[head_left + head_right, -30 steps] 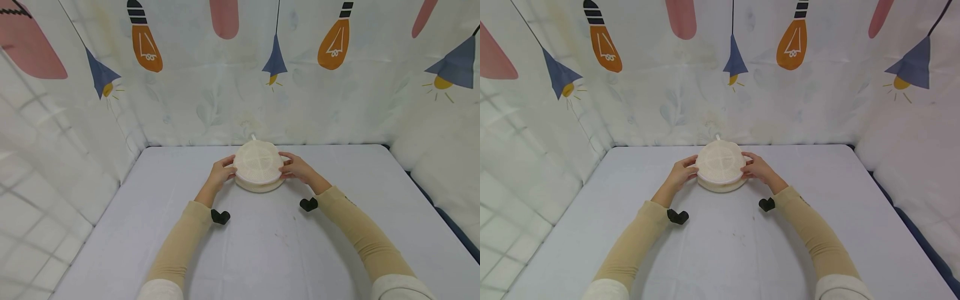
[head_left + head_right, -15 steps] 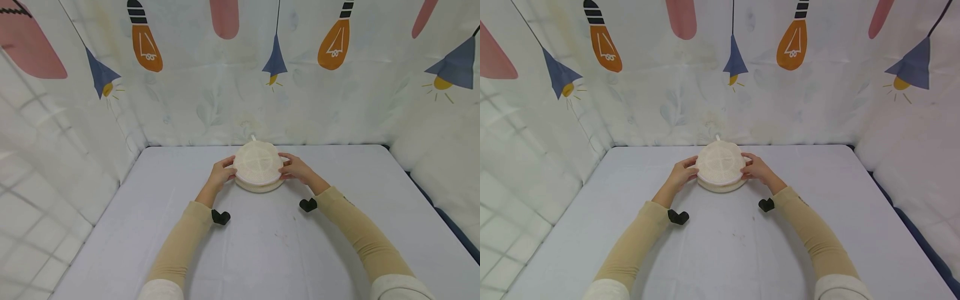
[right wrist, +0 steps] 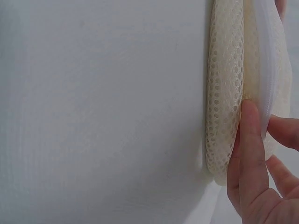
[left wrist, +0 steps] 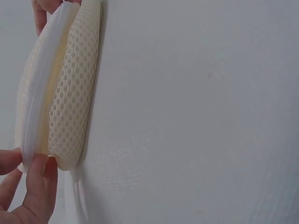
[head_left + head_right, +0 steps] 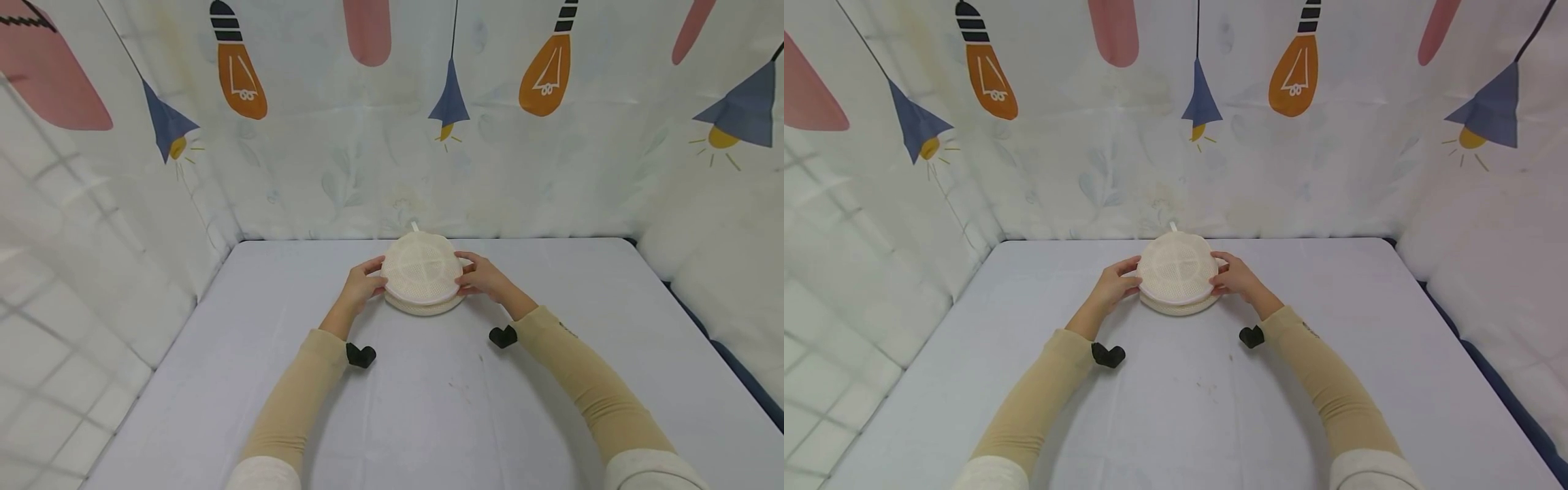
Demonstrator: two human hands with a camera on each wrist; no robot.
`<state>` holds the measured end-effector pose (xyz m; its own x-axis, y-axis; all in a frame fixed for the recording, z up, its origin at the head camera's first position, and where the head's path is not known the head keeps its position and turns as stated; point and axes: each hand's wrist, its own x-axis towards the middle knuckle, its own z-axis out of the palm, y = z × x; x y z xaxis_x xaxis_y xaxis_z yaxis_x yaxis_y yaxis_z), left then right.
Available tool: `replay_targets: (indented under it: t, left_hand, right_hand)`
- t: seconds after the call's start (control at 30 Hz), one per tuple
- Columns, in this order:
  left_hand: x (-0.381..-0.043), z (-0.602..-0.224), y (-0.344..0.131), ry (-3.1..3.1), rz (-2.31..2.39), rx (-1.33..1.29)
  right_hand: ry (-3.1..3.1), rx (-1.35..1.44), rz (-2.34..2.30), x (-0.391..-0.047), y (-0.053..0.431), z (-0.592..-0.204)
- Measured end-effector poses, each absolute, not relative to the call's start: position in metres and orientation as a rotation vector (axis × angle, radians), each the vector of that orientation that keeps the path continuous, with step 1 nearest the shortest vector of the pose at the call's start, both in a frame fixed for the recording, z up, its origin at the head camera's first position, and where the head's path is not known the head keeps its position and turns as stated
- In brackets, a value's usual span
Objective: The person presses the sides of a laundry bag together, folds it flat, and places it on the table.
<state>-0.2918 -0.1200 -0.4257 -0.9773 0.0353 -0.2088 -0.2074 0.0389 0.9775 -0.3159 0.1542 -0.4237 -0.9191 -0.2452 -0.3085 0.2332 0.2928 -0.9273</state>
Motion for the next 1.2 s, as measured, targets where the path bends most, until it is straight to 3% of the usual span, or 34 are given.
replay_targets:
  t: [1.2]
  left_hand:
    - [-0.294,-0.416,-0.123,2.146,2.025,-0.179]
  right_hand:
    - [2.284,-0.14,-1.545,-0.318,0.158,-0.406]
